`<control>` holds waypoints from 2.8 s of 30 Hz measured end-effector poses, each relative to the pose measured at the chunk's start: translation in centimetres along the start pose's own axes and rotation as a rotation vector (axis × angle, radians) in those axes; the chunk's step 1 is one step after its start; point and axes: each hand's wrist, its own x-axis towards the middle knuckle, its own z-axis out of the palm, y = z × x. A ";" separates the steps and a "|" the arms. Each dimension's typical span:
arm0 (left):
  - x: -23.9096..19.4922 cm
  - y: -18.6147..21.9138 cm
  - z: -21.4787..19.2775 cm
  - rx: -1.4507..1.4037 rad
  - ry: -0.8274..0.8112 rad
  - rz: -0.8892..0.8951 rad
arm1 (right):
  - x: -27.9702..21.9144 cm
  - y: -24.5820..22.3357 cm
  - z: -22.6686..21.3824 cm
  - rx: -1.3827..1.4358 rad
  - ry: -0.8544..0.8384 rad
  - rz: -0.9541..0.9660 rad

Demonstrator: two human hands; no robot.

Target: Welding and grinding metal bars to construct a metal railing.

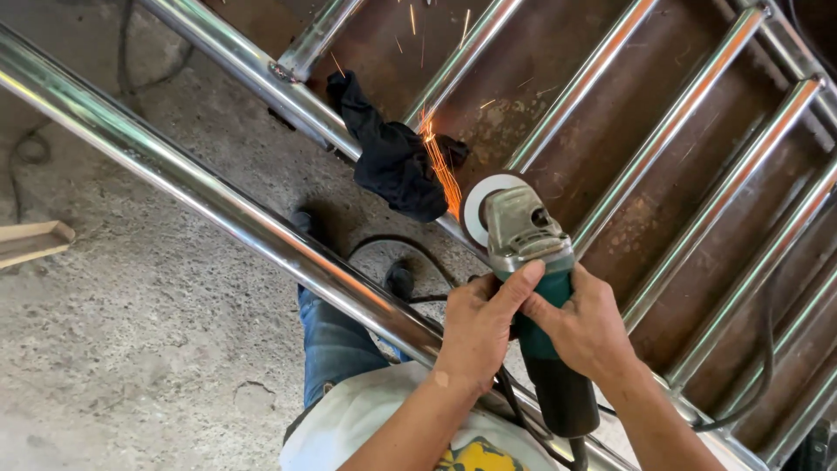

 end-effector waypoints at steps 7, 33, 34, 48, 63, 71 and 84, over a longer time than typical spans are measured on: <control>0.1 0.2 0.0 0.023 0.012 -0.025 | 0.1 0.1 0.1 -0.004 0.025 -0.002; -2.9 -2.1 -1.5 -0.047 -0.012 -0.280 | -3.7 0.5 -1.0 -0.284 0.004 0.284; -2.9 -2.0 -1.6 -0.092 -0.016 -0.279 | -3.8 0.5 -1.0 -0.290 -0.011 0.260; -3.2 -1.3 -1.8 -0.129 -0.009 -0.312 | -4.3 -1.8 -0.6 -0.352 -0.032 0.332; -2.7 -3.0 -3.0 -0.111 -0.051 -0.337 | -4.6 -1.3 -0.3 -0.476 0.008 0.288; -2.6 -2.5 -2.7 -0.237 -0.046 -0.306 | -3.8 -0.5 -0.5 -0.530 -0.009 0.318; -3.2 -0.1 -2.0 -0.029 0.003 -0.430 | -3.9 -2.2 -1.7 -0.272 -0.025 0.459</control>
